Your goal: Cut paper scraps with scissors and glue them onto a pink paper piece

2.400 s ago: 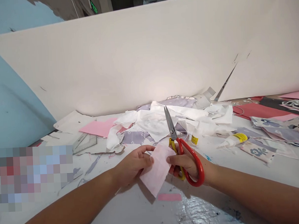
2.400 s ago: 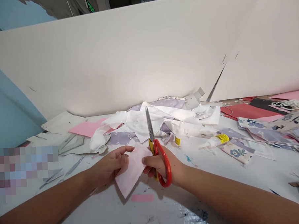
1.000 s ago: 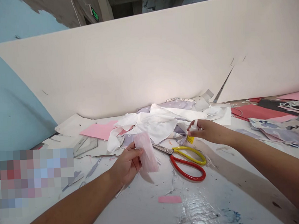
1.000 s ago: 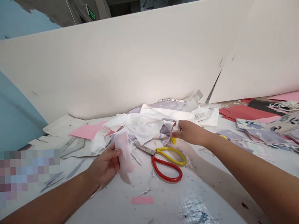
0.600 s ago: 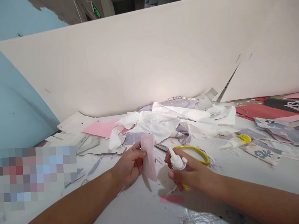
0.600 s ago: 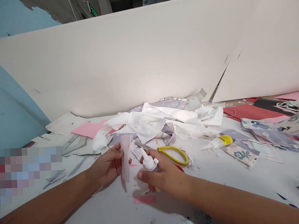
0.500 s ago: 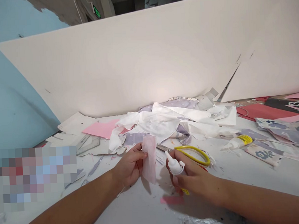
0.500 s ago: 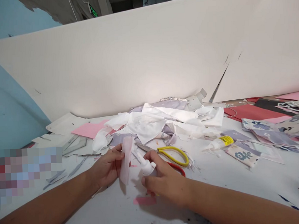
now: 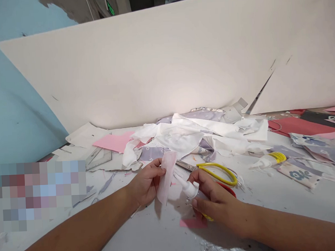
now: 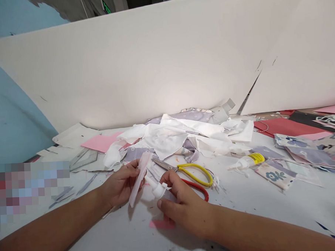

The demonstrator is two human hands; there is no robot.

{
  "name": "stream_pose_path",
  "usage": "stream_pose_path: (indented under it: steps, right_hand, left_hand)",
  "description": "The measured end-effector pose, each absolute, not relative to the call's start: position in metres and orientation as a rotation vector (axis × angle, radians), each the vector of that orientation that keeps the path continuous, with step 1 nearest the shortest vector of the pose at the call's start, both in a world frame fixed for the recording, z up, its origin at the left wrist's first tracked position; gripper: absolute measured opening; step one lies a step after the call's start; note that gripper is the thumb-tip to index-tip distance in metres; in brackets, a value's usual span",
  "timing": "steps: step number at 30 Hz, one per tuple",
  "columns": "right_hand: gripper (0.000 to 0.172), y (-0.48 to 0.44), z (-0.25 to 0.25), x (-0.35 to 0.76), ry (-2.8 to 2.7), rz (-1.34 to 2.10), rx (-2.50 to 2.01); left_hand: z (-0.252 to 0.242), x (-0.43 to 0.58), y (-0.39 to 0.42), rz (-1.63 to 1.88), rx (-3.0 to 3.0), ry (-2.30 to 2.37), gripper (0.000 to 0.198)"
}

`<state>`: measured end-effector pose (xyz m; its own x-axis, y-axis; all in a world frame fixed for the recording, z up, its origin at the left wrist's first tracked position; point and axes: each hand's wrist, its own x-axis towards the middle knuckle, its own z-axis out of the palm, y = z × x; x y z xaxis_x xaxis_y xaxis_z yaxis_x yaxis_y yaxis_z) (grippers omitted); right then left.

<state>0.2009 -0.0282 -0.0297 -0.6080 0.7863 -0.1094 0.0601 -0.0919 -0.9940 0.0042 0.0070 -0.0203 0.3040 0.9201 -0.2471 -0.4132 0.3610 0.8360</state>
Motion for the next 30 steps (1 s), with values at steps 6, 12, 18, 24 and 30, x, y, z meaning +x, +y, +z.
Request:
stream_pose_path:
  steps: [6,12,18,24,30]
  right_hand:
    - [0.026,-0.0268,-0.0354,0.2014,-1.664,1.719,-0.930]
    - [0.025,-0.0273,-0.0358,0.2020,-1.644,1.726,-0.959]
    - [0.022,-0.0269,-0.0335,0.2018,-1.663,1.721,-0.983]
    - [0.023,-0.0288,-0.0305,0.2002,-1.624,1.730,-0.947]
    - [0.020,-0.0294,-0.0306,0.1998,-1.637,1.724,-0.961]
  left_hand:
    - [-0.0240,0.0020,0.0077,0.963,0.776,0.822,0.020]
    - [-0.0242,0.0008,0.0086,0.952,0.778,0.756,0.016]
    - [-0.0231,0.0022,0.0078,0.932,0.768,0.758,0.015]
    - [-0.0228,0.0018,0.0065,0.932,0.766,0.768,0.013]
    - [-0.0223,0.0027,0.0078,0.924,0.761,0.782,0.015]
